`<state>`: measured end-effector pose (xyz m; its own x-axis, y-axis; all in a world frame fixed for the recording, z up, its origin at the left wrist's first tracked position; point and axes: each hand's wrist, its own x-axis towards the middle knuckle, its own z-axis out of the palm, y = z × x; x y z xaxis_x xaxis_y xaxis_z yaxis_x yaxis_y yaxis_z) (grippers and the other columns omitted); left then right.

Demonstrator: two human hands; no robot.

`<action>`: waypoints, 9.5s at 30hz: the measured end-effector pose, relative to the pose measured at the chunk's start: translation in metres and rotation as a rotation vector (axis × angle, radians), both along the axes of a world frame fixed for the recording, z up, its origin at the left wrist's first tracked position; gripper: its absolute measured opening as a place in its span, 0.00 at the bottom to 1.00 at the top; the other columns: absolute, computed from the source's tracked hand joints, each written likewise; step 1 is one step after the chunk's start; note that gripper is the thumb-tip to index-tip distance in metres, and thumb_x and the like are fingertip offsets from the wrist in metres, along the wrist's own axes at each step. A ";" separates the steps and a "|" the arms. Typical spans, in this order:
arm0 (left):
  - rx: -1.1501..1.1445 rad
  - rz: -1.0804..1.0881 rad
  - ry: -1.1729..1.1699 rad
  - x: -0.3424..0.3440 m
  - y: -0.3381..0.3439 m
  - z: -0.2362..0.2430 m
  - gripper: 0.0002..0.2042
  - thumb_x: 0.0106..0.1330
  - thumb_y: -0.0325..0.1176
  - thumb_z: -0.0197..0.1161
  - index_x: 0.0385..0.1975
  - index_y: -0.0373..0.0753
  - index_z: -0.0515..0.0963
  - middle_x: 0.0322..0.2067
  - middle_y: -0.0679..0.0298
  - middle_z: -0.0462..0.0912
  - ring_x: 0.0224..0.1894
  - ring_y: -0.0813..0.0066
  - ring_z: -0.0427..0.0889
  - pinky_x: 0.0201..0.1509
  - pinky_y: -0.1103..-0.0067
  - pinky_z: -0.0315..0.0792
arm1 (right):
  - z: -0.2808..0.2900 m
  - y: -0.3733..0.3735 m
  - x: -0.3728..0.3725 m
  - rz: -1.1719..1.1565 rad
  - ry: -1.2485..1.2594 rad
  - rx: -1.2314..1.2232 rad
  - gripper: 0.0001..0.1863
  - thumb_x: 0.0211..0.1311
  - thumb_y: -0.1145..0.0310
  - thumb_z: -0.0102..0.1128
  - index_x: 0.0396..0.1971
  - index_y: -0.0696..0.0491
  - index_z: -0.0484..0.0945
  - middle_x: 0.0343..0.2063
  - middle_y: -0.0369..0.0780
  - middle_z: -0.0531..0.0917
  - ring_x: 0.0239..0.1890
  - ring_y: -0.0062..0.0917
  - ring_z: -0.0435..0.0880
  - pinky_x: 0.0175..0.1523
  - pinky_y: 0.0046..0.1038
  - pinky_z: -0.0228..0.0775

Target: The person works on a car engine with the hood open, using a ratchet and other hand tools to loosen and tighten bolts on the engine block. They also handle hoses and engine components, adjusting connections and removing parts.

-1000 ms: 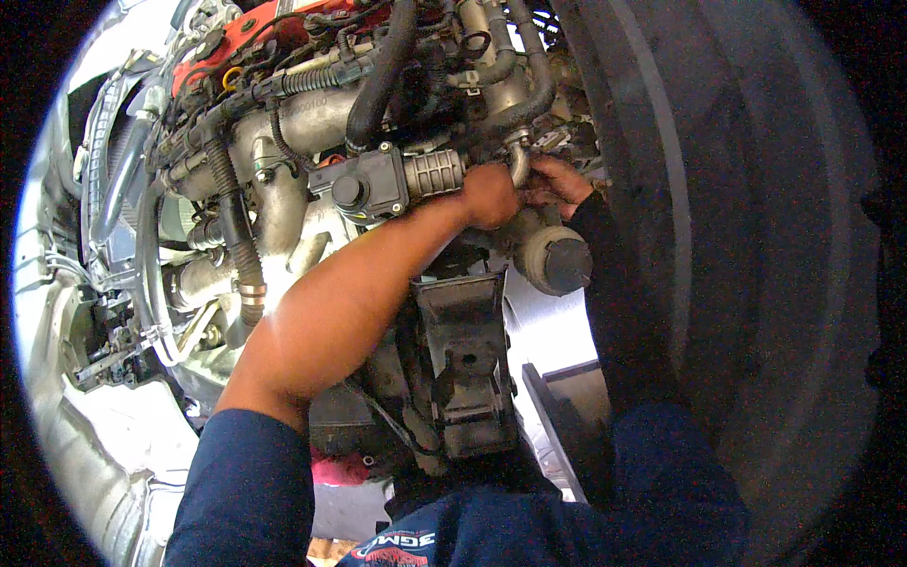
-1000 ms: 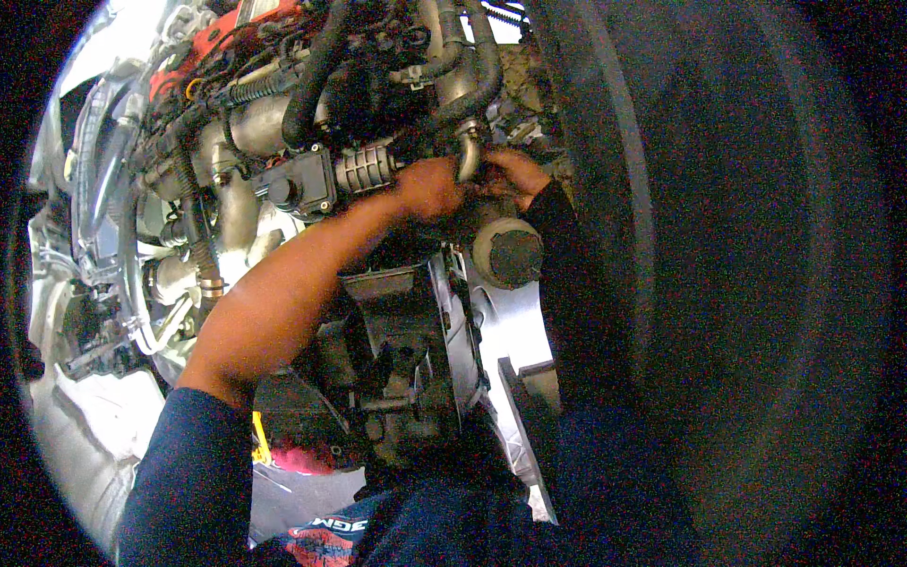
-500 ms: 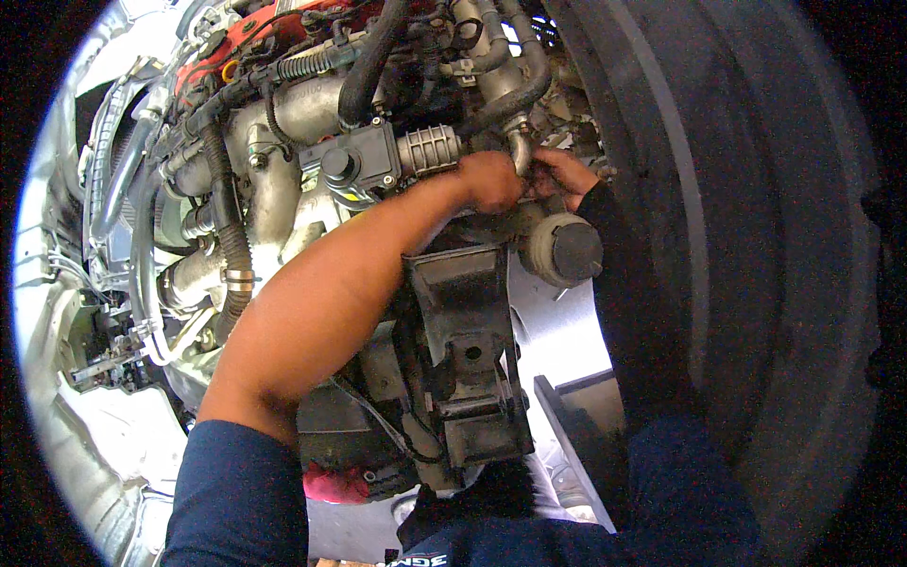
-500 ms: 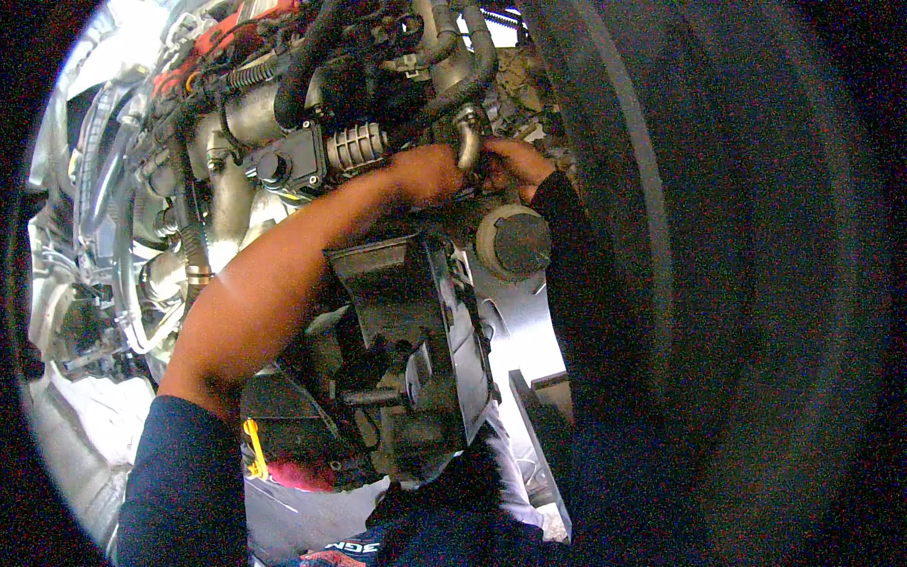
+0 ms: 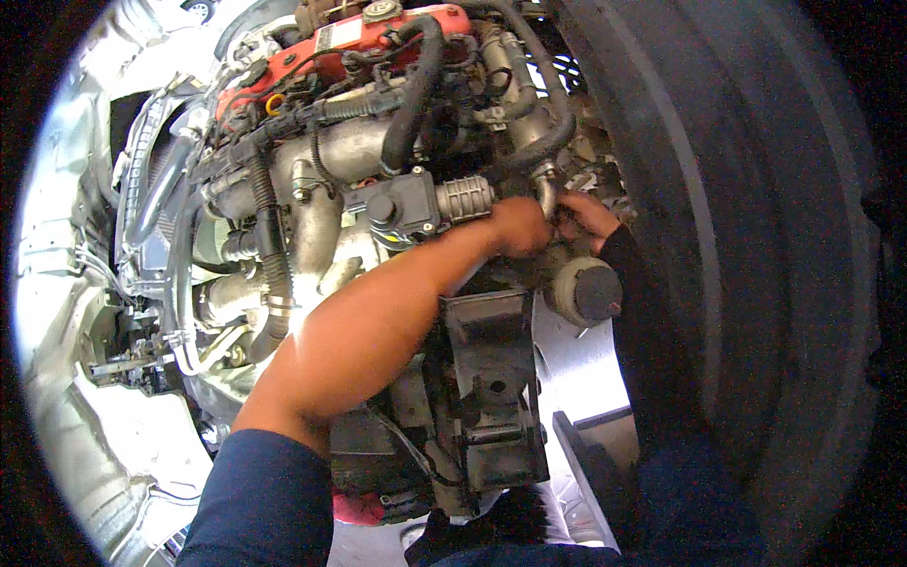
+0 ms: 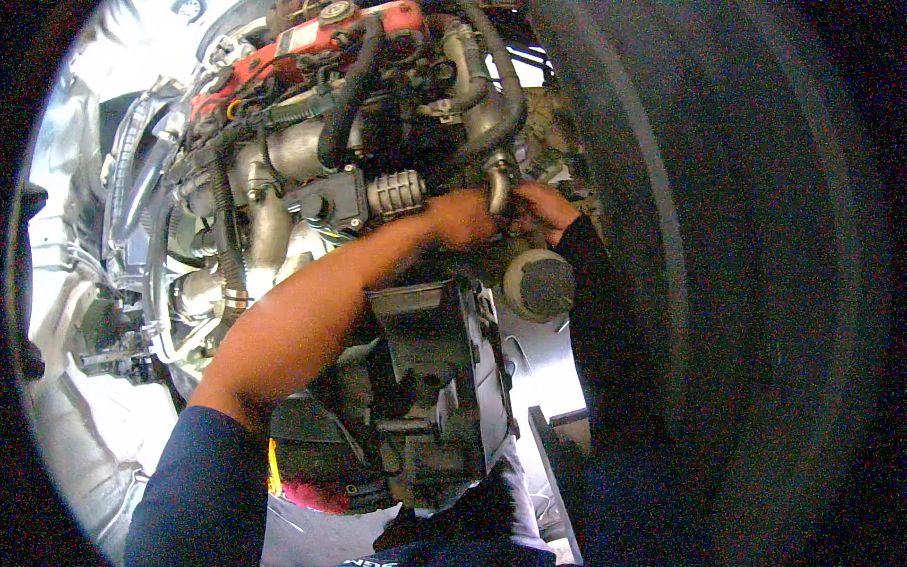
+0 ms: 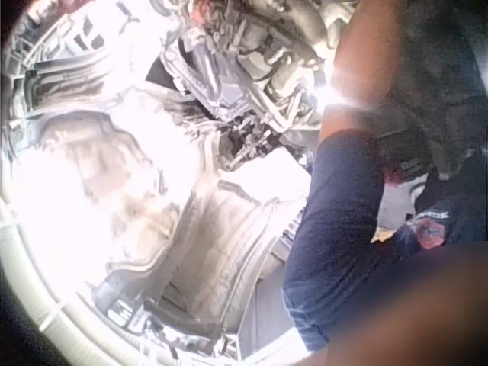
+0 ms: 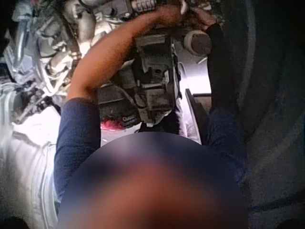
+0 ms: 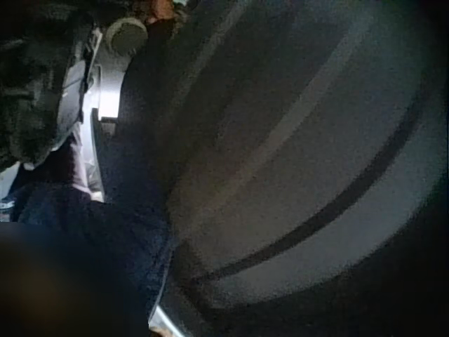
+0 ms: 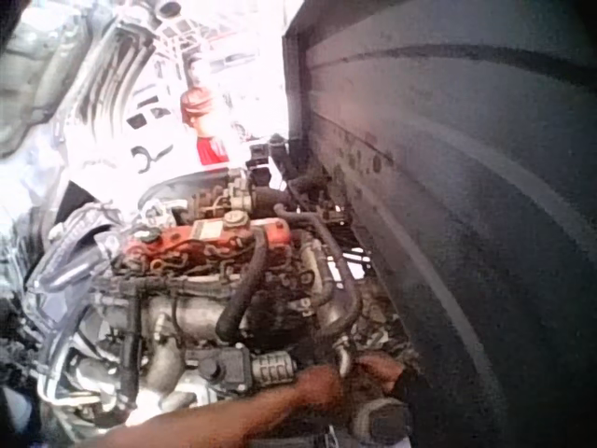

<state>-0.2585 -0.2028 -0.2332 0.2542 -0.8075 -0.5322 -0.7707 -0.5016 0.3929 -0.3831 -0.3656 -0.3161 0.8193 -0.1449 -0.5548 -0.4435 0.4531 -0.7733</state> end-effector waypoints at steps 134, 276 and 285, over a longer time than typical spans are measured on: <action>-0.168 -0.329 -0.201 -0.005 -0.015 -0.008 0.14 0.55 0.38 0.65 0.33 0.34 0.87 0.36 0.47 0.89 0.39 0.46 0.90 0.43 0.53 0.82 | 0.111 0.076 0.021 -0.095 0.107 -1.661 0.24 0.71 0.52 0.59 0.50 0.60 0.82 0.44 0.55 0.86 0.47 0.52 0.86 0.54 0.50 0.78; -0.044 -0.266 -0.219 0.002 -0.021 -0.011 0.16 0.57 0.43 0.67 0.35 0.36 0.89 0.41 0.51 0.91 0.44 0.50 0.90 0.48 0.54 0.82 | 0.104 0.078 0.024 -0.045 0.176 -1.741 0.19 0.65 0.59 0.65 0.48 0.57 0.81 0.43 0.55 0.85 0.44 0.55 0.87 0.49 0.53 0.81; -0.070 -0.259 -0.214 0.000 -0.022 -0.007 0.14 0.49 0.39 0.71 0.31 0.35 0.89 0.38 0.50 0.90 0.39 0.50 0.90 0.43 0.56 0.83 | 0.107 0.080 0.022 -0.091 0.124 -1.808 0.18 0.66 0.59 0.64 0.47 0.57 0.81 0.41 0.54 0.86 0.44 0.54 0.87 0.48 0.51 0.82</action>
<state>-0.2590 -0.2247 -0.2402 0.1359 -0.8927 -0.4296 -0.9377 -0.2558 0.2351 -0.3606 -0.2858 -0.2088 0.7461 -0.6090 0.2692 -0.5552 -0.7922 -0.2533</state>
